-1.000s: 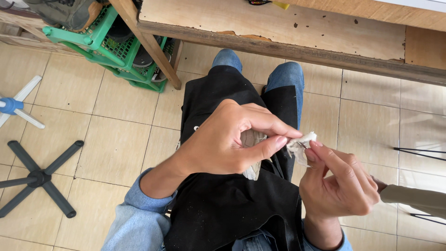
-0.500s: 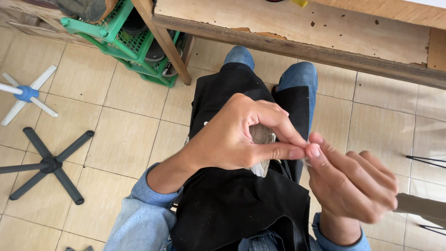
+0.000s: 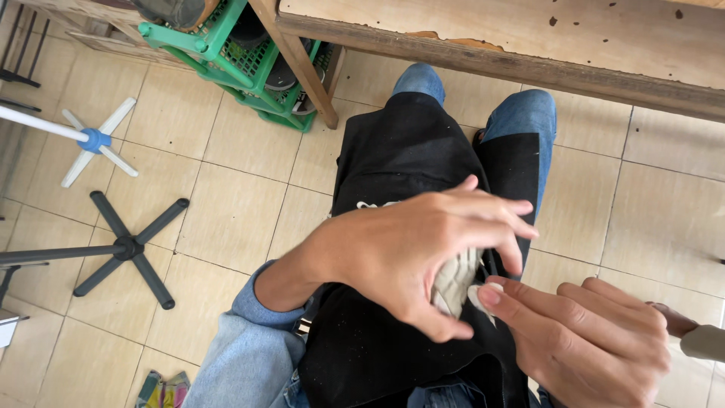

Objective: The person holds a white sneaker on their lap and uses a small white cloth to wipe the sole and sides of the shoe. They rotate the shoe to clean different areas of the sole and upper, continuing the wiping motion throughout the video.

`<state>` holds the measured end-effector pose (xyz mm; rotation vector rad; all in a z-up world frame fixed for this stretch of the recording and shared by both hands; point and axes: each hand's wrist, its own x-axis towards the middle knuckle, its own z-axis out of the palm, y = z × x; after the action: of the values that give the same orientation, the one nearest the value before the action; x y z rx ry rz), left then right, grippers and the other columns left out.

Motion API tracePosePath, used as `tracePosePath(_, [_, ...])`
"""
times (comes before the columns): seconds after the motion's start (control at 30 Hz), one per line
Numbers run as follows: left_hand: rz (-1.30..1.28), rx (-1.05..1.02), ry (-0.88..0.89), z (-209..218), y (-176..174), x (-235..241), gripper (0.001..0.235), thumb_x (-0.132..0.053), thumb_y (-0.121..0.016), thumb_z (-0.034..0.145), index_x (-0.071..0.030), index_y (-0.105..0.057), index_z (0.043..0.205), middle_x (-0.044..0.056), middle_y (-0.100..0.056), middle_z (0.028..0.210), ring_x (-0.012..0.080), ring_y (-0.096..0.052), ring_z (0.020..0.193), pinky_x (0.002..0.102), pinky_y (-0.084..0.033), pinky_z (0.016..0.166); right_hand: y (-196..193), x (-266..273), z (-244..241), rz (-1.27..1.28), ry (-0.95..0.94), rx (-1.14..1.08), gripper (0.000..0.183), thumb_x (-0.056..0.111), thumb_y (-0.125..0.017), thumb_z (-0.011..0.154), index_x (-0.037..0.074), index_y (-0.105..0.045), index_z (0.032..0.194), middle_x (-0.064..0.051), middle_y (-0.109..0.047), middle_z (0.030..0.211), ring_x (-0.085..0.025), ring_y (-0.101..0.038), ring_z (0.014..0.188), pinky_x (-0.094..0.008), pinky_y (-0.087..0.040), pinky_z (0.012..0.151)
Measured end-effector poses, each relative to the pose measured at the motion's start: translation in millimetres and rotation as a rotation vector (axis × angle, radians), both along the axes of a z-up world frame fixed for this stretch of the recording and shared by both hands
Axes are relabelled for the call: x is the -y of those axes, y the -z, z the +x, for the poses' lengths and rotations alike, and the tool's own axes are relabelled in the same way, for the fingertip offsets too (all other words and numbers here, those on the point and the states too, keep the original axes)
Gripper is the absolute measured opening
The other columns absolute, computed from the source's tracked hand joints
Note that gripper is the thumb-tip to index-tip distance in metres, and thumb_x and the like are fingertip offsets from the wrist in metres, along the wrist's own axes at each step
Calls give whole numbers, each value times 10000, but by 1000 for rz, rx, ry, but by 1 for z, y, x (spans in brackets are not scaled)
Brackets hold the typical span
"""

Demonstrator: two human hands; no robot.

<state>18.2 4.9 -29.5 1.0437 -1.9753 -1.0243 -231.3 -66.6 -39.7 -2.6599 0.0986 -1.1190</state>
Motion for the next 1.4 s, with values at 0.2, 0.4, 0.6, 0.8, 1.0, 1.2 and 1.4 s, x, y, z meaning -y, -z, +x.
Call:
tracePosePath(0.2, [-34, 6, 76, -7, 1, 3, 571, -295, -956, 799, -66, -613, 1193, 173, -646, 1419, 482, -394, 1671, 859, -261, 1283, -6, -10, -5, 47, 63, -68, 172, -49, -801, 969, 94, -848, 1052, -18, -836, 934, -144, -512, 488, -315, -386, 486])
tracePosePath(0.4, [-124, 67, 36, -17, 4, 2, 462, -333, -910, 720, -105, -588, 960, 206, -631, 1291, 376, -613, 1364, 701, -374, 1260, -17, -24, -22, -28, 244, -304, 507, -162, -566, 928, 218, -844, 1115, 74, -830, 956, -144, -660, 608, -513, -496, 801])
tracePosePath(0.6, [-103, 161, -4, -20, -1, 0, 467, -328, -901, 688, -92, -580, 931, 55, -560, 1003, 283, -593, 1049, 680, -467, 1180, -21, -38, -9, -165, 195, -281, 403, -146, -567, 925, 55, -832, 1151, -8, -842, 954, -157, -512, 451, -327, -403, 472])
tracePosePath(0.8, [-166, 179, 18, -19, 4, 4, 458, -330, -889, 717, -65, -579, 927, 84, -542, 1013, 310, -560, 1035, 620, -477, 1140, -22, -36, -16, -125, 283, -452, 423, -142, -613, 894, 26, -846, 1204, -51, -841, 964, -169, -588, 501, -344, -429, 479])
tracePosePath(1.0, [-169, 105, 43, -21, 0, 1, 534, -350, -949, 765, -84, -543, 988, 53, -548, 998, 257, -545, 944, 391, -447, 963, -22, -20, -51, 124, 208, -372, 380, -71, -557, 1011, 195, -795, 1140, 85, -811, 913, -80, -620, 544, -606, -633, 1052])
tracePosePath(1.2, [-168, 24, 59, -22, 0, -2, 650, -228, -927, 747, -73, -453, 1164, 67, -553, 1123, 292, -589, 1033, 445, -463, 1073, -20, -37, -40, 206, 296, -295, 531, -266, -547, 989, 176, -758, 1192, -8, -819, 921, -133, -530, 492, -608, -604, 1063])
tracePosePath(1.4, [-155, 62, 68, -28, 1, -3, 722, -177, -908, 708, -52, -438, 1242, 92, -546, 1224, 300, -601, 1070, 449, -439, 1043, -25, -42, -29, 111, 199, -390, 330, -104, -624, 990, 96, -794, 1190, -14, -853, 988, -121, -598, 470, -325, -451, 481])
